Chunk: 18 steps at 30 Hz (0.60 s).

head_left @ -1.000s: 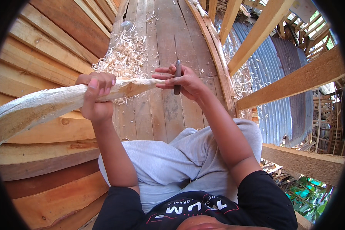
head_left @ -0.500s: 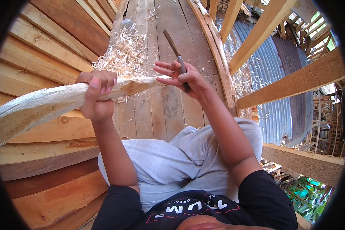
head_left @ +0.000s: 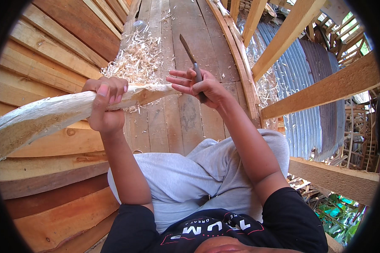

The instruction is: The person sits on a wooden floor and uses a knife to carve a long, curved piece of wood. They hold the wood with their left hand and repeatedly shave off thin strips with the knife in their right hand, rotating the piece to work on different sides.

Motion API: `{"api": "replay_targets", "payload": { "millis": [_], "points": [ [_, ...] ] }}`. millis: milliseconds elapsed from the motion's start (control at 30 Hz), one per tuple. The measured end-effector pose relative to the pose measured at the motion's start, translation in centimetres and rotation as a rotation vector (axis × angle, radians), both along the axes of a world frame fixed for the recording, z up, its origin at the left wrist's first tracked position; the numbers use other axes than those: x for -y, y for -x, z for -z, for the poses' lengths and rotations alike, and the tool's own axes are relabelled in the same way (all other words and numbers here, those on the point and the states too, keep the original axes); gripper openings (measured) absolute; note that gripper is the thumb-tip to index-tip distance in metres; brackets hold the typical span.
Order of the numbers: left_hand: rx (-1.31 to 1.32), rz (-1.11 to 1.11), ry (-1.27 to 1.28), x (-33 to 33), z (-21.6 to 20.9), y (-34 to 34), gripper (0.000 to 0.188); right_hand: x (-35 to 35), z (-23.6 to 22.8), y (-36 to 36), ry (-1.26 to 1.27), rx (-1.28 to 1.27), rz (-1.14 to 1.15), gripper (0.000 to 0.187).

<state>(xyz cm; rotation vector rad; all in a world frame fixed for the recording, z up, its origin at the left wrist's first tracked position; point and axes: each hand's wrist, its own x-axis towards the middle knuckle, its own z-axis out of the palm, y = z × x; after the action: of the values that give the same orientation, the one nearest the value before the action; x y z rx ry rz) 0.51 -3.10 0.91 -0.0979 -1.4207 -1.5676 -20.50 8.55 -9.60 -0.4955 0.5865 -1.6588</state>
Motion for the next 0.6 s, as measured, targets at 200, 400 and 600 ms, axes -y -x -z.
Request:
{"api": "replay_targets", "payload": {
  "millis": [200,400,600],
  "points": [
    [-0.001,-0.006,0.004,-0.07,-0.05,0.01,0.014,0.03,-0.09,-0.1,-0.038,-0.017,0.02,0.034],
    [0.059,-0.029,0.013,-0.47,-0.3,0.04,0.02,0.0,-0.19,-0.17,-0.052,-0.017,0.011,0.035],
    [-0.001,-0.009,0.007,-0.11,-0.08,0.05,0.014,0.09,0.13,-0.32,-0.069,-0.037,0.001,0.033]
  ]
}}
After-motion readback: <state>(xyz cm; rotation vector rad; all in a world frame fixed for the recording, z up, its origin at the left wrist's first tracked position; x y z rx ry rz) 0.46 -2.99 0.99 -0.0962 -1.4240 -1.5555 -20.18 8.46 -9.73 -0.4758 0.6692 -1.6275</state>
